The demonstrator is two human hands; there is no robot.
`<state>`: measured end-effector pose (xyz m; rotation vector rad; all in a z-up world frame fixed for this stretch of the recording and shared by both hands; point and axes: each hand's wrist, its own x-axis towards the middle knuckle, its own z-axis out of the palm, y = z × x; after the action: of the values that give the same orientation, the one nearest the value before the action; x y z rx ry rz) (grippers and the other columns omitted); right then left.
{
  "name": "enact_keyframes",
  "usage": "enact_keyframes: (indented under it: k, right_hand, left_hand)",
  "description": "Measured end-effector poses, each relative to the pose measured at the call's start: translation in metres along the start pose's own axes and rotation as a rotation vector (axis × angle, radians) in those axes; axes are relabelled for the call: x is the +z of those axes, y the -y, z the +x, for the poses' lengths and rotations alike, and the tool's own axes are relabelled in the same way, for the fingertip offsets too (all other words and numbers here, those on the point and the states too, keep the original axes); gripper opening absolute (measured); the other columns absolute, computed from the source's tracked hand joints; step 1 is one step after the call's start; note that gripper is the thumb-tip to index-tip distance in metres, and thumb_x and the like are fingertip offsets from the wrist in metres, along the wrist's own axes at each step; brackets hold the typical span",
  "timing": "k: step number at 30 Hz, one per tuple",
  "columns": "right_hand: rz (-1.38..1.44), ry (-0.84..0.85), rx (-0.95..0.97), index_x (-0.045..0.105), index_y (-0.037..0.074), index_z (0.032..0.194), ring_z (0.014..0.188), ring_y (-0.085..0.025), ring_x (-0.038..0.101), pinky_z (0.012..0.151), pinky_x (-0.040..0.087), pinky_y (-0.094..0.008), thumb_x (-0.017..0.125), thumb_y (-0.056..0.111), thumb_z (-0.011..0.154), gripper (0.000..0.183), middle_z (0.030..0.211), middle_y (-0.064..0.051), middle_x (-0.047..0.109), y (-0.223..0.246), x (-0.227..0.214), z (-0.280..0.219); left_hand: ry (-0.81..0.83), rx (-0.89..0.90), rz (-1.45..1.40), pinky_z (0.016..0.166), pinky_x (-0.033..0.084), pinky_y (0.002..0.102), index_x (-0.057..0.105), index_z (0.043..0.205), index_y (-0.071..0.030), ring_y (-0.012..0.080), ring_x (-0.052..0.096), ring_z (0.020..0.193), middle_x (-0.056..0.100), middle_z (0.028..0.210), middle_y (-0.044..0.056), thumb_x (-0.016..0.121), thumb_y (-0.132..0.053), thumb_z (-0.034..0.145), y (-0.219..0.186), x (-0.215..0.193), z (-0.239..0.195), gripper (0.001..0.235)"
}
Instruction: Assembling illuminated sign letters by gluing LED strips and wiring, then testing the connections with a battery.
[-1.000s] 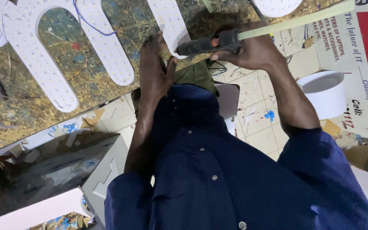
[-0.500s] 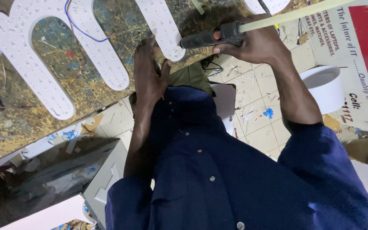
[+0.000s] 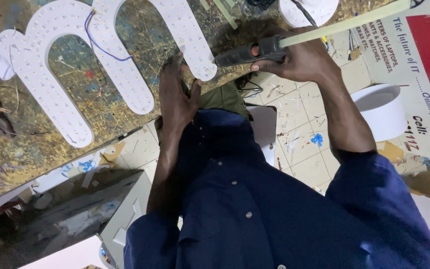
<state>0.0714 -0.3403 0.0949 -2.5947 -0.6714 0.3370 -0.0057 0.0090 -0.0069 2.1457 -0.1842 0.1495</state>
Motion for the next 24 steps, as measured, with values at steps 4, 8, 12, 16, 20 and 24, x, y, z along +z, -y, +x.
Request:
enact_keyframes:
  k: [4, 8, 12, 16, 20, 24]
  right_hand:
    - [-0.020, 0.014, 0.081, 0.071, 0.009, 0.145, 0.084, -0.042, 0.072, 0.060, 0.054, -0.056, 0.085, 0.065, 0.102, 0.071, 0.106, -0.019, 0.078, -0.003, 0.002, 0.000]
    - [-0.051, -0.043, -0.036, 0.079, 0.005, 0.137, 0.082, -0.045, 0.073, 0.057, 0.056, -0.057, 0.085, 0.061, 0.104, 0.065, 0.103, -0.021, 0.081, -0.001, 0.001, 0.005]
    - [0.117, -0.051, 0.000, 0.072, 0.005, 0.150, 0.099, -0.049, 0.078, 0.066, 0.061, -0.059, 0.088, 0.051, 0.100, 0.069, 0.119, -0.026, 0.082, 0.022, -0.003, 0.018]
    - [0.311, -0.316, -0.182, 0.083, -0.001, 0.129, 0.089, -0.059, 0.077, 0.087, 0.062, -0.063, 0.097, 0.028, 0.106, 0.040, 0.096, -0.028, 0.081, 0.034, 0.001, 0.040]
    - [0.527, -0.280, -0.156, 0.078, -0.007, 0.133, 0.106, -0.065, 0.074, 0.095, 0.060, -0.070, 0.089, 0.025, 0.108, 0.042, 0.114, -0.035, 0.080, 0.057, -0.006, 0.061]
    - [0.461, -0.265, -0.087, 0.078, -0.007, 0.131, 0.103, -0.066, 0.073, 0.088, 0.059, -0.075, 0.087, 0.024, 0.110, 0.039, 0.107, -0.034, 0.080, 0.052, 0.004, 0.072]
  left_hand:
    - [-0.010, 0.022, -0.024, 0.103, 0.055, 0.068, 0.036, 0.174, -0.016, 0.0444, 0.061, 0.137, 0.056, 0.156, 0.019, 0.078, -0.020, 0.116, 0.001, 0.001, -0.003, 0.072]
    - [-0.015, 0.035, -0.029, 0.119, 0.054, 0.073, 0.038, 0.173, -0.015, 0.0508, 0.052, 0.154, 0.049, 0.167, 0.022, 0.071, -0.032, 0.120, -0.004, 0.000, 0.001, 0.065]
    - [-0.005, 0.044, -0.068, 0.112, 0.052, 0.063, 0.040, 0.172, -0.011, 0.0454, 0.055, 0.144, 0.054, 0.159, 0.022, 0.074, -0.017, 0.113, -0.022, -0.020, 0.008, 0.069]
    - [0.037, -0.112, -0.311, 0.090, 0.052, 0.059, 0.030, 0.176, -0.004, 0.0309, 0.058, 0.115, 0.055, 0.132, 0.019, 0.066, -0.002, 0.116, -0.030, -0.049, 0.029, 0.070]
    - [-0.055, -0.012, -0.275, 0.084, 0.052, 0.056, 0.036, 0.173, -0.011, 0.0297, 0.059, 0.109, 0.054, 0.134, 0.017, 0.061, 0.002, 0.118, -0.001, -0.044, 0.055, 0.062]
    - [-0.136, -0.006, -0.279, 0.086, 0.055, 0.045, 0.042, 0.172, -0.013, 0.0260, 0.062, 0.111, 0.053, 0.136, 0.015, 0.065, 0.001, 0.113, 0.003, -0.038, 0.075, 0.065]
